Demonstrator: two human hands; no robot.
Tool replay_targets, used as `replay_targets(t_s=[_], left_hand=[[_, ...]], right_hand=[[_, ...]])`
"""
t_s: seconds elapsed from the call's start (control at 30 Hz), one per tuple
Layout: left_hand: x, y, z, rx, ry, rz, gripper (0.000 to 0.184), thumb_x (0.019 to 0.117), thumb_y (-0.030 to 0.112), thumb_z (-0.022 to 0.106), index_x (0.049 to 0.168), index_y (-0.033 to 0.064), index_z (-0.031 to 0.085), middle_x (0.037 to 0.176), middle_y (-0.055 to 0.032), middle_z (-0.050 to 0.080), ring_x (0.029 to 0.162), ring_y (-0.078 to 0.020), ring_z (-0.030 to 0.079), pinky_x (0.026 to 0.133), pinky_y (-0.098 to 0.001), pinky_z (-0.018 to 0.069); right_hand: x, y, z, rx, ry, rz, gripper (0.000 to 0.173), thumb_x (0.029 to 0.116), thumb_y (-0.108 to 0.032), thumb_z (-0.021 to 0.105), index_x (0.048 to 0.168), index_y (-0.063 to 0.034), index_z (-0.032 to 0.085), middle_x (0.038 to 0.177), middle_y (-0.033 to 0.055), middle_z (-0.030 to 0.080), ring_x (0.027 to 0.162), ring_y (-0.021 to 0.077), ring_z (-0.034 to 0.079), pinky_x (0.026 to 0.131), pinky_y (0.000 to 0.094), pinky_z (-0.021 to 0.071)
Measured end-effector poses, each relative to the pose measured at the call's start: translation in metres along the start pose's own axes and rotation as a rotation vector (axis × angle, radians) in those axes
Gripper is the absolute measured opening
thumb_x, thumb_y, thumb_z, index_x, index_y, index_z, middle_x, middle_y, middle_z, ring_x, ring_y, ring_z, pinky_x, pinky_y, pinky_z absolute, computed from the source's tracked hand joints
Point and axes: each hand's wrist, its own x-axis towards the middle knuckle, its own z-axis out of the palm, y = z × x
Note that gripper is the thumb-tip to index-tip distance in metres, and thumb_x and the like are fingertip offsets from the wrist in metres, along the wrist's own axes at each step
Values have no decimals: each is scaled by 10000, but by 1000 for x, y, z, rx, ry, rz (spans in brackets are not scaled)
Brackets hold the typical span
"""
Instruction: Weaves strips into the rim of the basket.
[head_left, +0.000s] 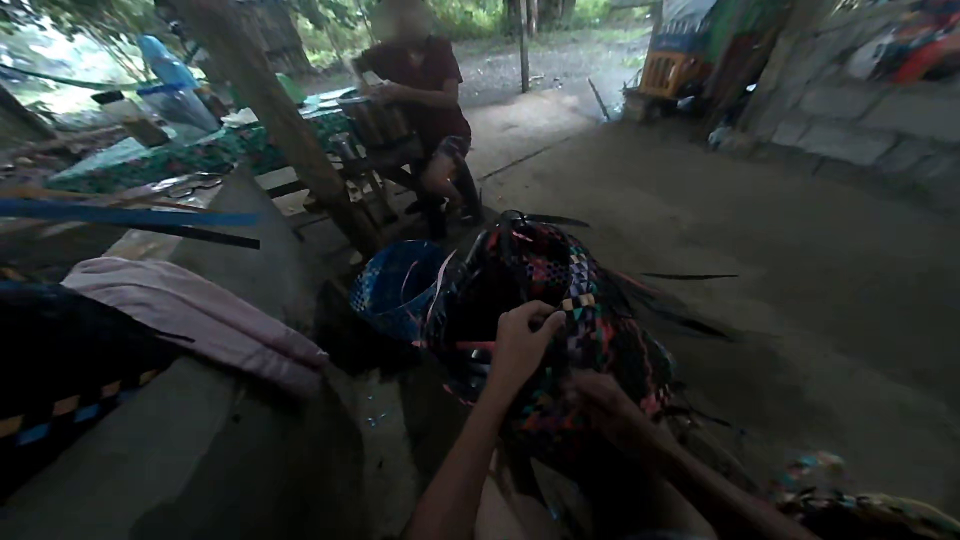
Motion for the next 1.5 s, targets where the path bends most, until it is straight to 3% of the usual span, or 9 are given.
replay_targets(t_s=[0.2, 0.33, 0.47, 0.57, 0.73, 0.97, 1.2, 1.33, 1.5], left_hand=[[-9, -24, 15, 20, 198, 131, 193, 979, 108, 641, 992, -62, 733, 846, -113, 714, 710, -55, 622, 705, -207, 513], [-16, -30, 6, 213, 236, 255, 241, 991, 104, 594, 1088, -77, 722, 863, -183, 721, 716, -208, 674, 706, -331, 557], [-24, -17, -31, 316, -293, 174, 679, 910, 2, 636, 1524, -80, 357, 1392, -286, 567, 1273, -388, 586, 1084, -495, 459], [-30, -9, -31, 426, -402, 100, 1013, 799, 20, 801, 1597, -51, 182, 1546, -278, 417, 1398, -404, 471, 1146, -516, 391], [-43, -19, -15, 458, -185, 259, 948, 754, 146, 865, 1516, -104, 358, 1408, -297, 561, 1232, -418, 620, 1030, -520, 498], [-21, -37, -37, 352, -163, 63, 603, 978, 302, 685, 1419, -62, 493, 1218, -280, 657, 1117, -404, 660, 980, -537, 513], [-4, -24, -24, 436, -131, 17, 543, 1009, 350, 632, 1372, -46, 550, 1142, -275, 683, 1080, -433, 667, 955, -581, 500], [-6, -25, -12, 369, -89, 10, 507, 1007, 366, 636, 1326, -26, 587, 1069, -247, 697, 1005, -403, 682, 898, -570, 523], [-7, -33, -2, 271, -3, 111, 327, 1049, 262, 559, 1215, -5, 648, 913, -178, 697, 833, -312, 683, 766, -518, 548]], right_hand=[[-21, -23, 36, 252, 60, 286, 166, 976, -30, 445, 1022, 62, 575, 720, 9, 528, 561, 3, 486, 541, 159, 458], [-8, -33, 10, -93, 101, 151, 204, 961, 20, 514, 1039, 74, 694, 1126, 177, 652, 959, 101, 635, 839, 193, 529], [6, -12, -9, -532, 385, 169, 196, 952, -70, 609, 1054, 68, 703, 1142, 239, 673, 1037, 287, 683, 899, 346, 571], [21, -20, -15, -539, 93, 488, 410, 973, -216, 677, 1195, 127, 639, 1191, 304, 650, 1118, 423, 645, 988, 490, 518], [50, -30, -43, -551, -533, 429, 322, 1070, -163, 502, 1154, 105, 660, 1082, 300, 682, 1067, 458, 660, 962, 566, 494], [-20, 33, -155, -262, -337, 210, 198, 939, -79, 606, 892, 91, 697, 813, 113, 680, 757, 93, 616, 751, 252, 526], [-19, -28, -130, -400, 48, -143, 322, 1026, -217, 577, 776, -17, 539, 715, 60, 509, 689, 25, 504, 643, 96, 415], [11, -27, -66, -559, 602, -211, 144, 963, -126, 656, 904, 6, 652, 871, 96, 640, 836, 25, 614, 757, 101, 501], [28, -8, -21, -508, 477, -306, 57, 1010, -60, 578, 1025, -39, 629, 1073, 95, 655, 1084, 115, 634, 965, 196, 518]])
